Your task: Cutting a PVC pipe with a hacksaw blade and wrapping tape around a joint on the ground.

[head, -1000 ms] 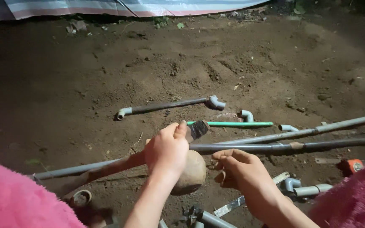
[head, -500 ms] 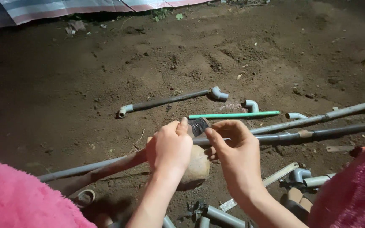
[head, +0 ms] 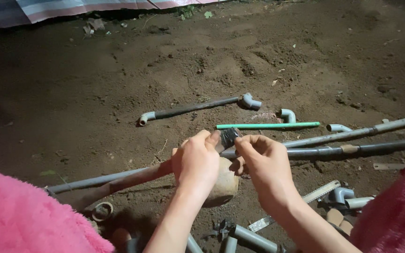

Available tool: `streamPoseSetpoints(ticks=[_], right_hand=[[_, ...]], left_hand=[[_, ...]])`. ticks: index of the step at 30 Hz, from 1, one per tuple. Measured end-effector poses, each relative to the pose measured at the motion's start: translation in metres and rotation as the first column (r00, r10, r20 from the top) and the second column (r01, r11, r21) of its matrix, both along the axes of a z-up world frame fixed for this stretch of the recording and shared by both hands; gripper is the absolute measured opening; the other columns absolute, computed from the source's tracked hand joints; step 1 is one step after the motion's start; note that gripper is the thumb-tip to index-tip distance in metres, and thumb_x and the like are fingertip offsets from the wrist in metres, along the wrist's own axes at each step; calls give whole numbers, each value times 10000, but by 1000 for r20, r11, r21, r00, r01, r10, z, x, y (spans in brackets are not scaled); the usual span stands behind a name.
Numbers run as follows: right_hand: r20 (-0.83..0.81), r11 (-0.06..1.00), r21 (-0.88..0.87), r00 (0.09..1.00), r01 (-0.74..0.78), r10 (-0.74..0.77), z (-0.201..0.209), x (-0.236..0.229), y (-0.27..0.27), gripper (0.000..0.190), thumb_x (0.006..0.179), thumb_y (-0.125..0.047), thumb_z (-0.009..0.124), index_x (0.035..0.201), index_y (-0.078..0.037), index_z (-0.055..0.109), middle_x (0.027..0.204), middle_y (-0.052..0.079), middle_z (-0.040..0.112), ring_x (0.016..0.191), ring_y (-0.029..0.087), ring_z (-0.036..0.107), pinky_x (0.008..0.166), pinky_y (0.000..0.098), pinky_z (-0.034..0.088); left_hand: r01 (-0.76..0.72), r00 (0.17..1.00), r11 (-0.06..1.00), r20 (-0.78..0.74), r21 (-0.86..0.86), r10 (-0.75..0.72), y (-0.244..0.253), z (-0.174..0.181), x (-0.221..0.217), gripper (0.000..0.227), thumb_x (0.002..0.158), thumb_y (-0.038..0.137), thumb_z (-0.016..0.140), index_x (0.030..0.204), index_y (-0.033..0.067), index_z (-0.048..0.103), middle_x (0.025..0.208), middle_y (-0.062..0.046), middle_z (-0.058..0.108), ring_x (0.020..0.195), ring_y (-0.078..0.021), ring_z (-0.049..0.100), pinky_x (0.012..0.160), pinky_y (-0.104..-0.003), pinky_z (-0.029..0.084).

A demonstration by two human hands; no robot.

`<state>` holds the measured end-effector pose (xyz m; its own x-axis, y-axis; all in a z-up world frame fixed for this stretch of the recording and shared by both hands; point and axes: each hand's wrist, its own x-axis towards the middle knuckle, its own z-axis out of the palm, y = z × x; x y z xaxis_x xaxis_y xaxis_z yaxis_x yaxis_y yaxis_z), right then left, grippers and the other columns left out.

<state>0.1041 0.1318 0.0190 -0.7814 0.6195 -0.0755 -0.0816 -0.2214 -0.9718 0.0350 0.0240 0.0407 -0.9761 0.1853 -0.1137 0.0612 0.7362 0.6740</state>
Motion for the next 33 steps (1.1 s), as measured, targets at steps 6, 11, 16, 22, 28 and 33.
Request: streamPoseSetpoints(ticks=[6,11,16,22,28,33], right_hand=[[168,991,130,986,-28,6,17,14,-7,281,985,-125,707,733,-4,678,576,193,712,481,165,490,519,296,321],[84,989,-143,995,-41,54,17,19,-9,167,982,-69,729,903,73,688,717,129,579,529,208,568,512,339,441],[-3,979,-187,997,-80,81,2,16,5,132,977,-111,766,992,4,703,748,134,655,540,221,619,517,313,452],[-3,997,-67,999,-45,45,-8,10,8,164,960,-92,807,946,3,674,765,138,716,502,219,622,465,291,428],[187,991,-130,981,-20,44,-3,10,14,207,959,-178,783,934,20,726,750,125,683,556,185,548,620,330,489],[294,1000,-2,956,-13,13,-6,7,21,269,935,-231,782,777,-53,657,555,49,439,488,144,297,506,333,188]], left_hand=[[-9,998,999,-65,-35,7,10,-33,-7,265,1081,324,522,919,240,714,1067,-98,782,1027,-385,634,902,-474,450],[11,964,1000,-265,13,-7,15,-57,-11,211,1025,275,568,902,267,739,1053,29,811,1057,-310,647,939,-451,414],[-5,996,1000,-90,-13,4,6,-16,-6,481,1095,513,457,842,189,706,964,-121,803,945,-398,686,933,-461,453],[101,994,994,-30,-41,-102,1,-5,-3,464,1083,533,436,942,216,745,1035,-127,809,1019,-409,700,974,-474,447],[372,913,926,154,68,-378,-19,16,-7,379,904,444,754,1232,255,748,1264,2,798,1139,-186,703,960,-348,503],[362,931,932,40,31,-363,-13,15,-2,442,868,363,771,1309,346,769,1307,9,805,1251,-242,725,1034,-379,523]])
